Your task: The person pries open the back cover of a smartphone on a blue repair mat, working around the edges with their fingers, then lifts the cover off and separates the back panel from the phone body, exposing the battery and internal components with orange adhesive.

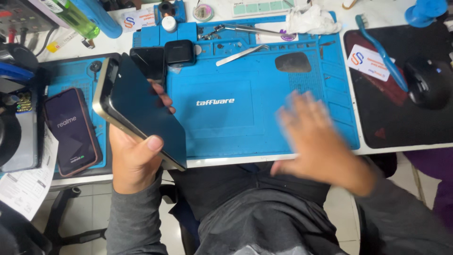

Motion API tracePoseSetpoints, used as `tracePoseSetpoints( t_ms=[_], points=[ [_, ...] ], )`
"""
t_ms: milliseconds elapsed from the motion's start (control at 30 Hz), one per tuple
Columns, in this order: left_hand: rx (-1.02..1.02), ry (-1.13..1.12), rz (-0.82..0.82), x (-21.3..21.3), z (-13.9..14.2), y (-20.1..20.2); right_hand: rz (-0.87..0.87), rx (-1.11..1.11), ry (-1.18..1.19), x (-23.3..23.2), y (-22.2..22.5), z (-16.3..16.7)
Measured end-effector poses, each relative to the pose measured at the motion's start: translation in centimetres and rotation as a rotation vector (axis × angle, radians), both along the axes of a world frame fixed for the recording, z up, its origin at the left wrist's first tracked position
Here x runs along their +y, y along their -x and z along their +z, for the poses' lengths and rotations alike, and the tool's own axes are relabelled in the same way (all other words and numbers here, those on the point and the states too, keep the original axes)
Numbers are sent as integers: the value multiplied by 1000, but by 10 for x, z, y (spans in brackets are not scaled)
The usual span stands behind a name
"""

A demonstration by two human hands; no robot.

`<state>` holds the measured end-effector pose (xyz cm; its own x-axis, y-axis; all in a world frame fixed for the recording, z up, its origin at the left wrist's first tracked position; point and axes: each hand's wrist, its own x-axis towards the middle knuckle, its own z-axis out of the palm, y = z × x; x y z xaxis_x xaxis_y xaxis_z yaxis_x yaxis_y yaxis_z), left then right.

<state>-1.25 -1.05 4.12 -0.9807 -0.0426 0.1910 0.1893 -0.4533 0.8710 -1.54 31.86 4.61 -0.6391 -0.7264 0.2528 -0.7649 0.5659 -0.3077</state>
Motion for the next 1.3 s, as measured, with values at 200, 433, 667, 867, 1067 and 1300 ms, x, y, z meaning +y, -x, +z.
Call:
tracePoseSetpoints(
  t_ms=[200, 433, 667, 867, 1067, 1300],
  points=[
    [-6, -24, -5, -7, 0, 3, 701, -811, 257, -12, -34, -91],
    [-4, -16, -37, -13, -1, -1, -176, -96, -185, 29, -30, -188],
    [-7, -10, -15, -18, 1, -8, -798, -397, 197, 67, -28, -187],
    [22, -73, -28, -17, -1, -6, 225, -1284, 309, 5, -54, -48],
    [49, -57, 37, -32, 1, -14, -379, -31, 107, -17, -35, 8],
    [66, -16, 106, -47, 8, -20, 259, -851, 325, -18, -69, -33]
  ],
)
